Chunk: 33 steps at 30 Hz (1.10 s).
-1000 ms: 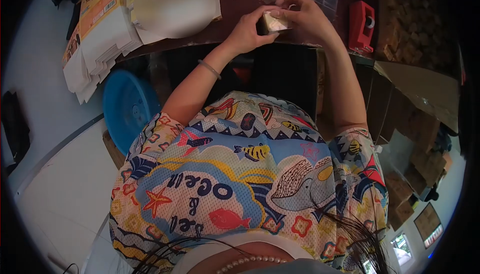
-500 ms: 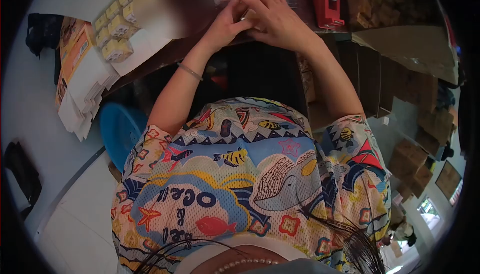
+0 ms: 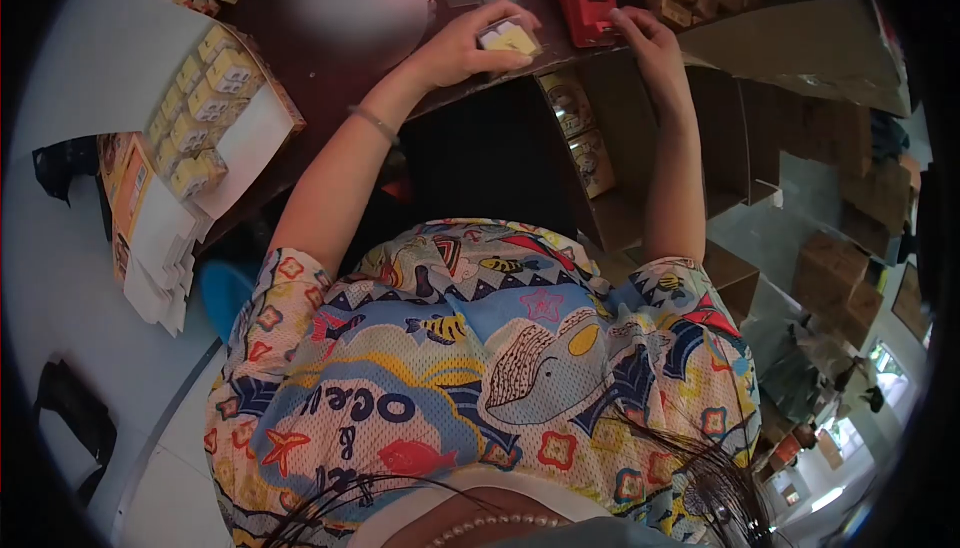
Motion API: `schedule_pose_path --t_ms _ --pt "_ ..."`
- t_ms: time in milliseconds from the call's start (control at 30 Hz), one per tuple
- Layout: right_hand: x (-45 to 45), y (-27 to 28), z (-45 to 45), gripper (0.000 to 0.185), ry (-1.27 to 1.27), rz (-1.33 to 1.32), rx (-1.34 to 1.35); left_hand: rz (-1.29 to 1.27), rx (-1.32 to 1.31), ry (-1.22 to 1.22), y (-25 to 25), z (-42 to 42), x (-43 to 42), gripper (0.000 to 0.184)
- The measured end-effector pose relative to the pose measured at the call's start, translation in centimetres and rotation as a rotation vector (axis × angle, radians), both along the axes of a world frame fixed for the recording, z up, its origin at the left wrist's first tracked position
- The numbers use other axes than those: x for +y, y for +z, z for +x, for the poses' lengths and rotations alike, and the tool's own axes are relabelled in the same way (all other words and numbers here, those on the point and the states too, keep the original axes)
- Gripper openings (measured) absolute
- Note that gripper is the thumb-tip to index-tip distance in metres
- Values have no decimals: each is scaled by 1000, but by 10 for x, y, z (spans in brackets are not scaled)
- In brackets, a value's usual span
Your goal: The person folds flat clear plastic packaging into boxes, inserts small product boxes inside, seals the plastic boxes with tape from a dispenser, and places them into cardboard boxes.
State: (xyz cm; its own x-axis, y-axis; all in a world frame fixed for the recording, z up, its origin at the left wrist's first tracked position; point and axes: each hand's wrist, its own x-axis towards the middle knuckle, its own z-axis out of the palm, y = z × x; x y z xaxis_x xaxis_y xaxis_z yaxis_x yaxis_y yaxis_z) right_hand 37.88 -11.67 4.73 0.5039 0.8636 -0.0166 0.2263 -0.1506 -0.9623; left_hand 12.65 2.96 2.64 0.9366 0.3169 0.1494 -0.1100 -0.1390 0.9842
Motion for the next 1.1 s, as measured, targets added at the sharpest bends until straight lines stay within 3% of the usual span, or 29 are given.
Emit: schedule_pose_path --t_ms 133,233,333,467,533,600,700,833,900,1000,1100 --pt "4 1 1 22 54 -51 241 10 -21 -53 2 49 -5 41" --pt "-1 5 -10 23 -9 121 -145 35 62 -69 2 55 -1 46" --pt "-20 14 -35 23 -153 150 -131 60 65 -61 5 57 0 49" --pt "-34 -9 -30 14 -84 52 526 73 -19 -20 -18 62 6 53" --pt "-30 -38 -26 13 -53 14 604 74 1 -31 -17 61 6 46" --pt "-29 -48 -26 15 -55 -38 459 99 23 -20 -18 59 7 44" --pt "-30 -39 -35 14 -62 -47 520 94 63 41 -14 47 6 47" --pt "-41 -94 -31 18 -6 -316 203 50 101 70 -17 16 12 51" --pt "-46 -99 -43 17 -13 -96 346 159 58 74 -16 5 16 55" --pt "-50 -76 -75 15 129 80 619 -6 92 109 -15 -3 10 56" --pt "-23 -29 -102 15 226 111 535 -27 93 132 -17 -4 9 51"
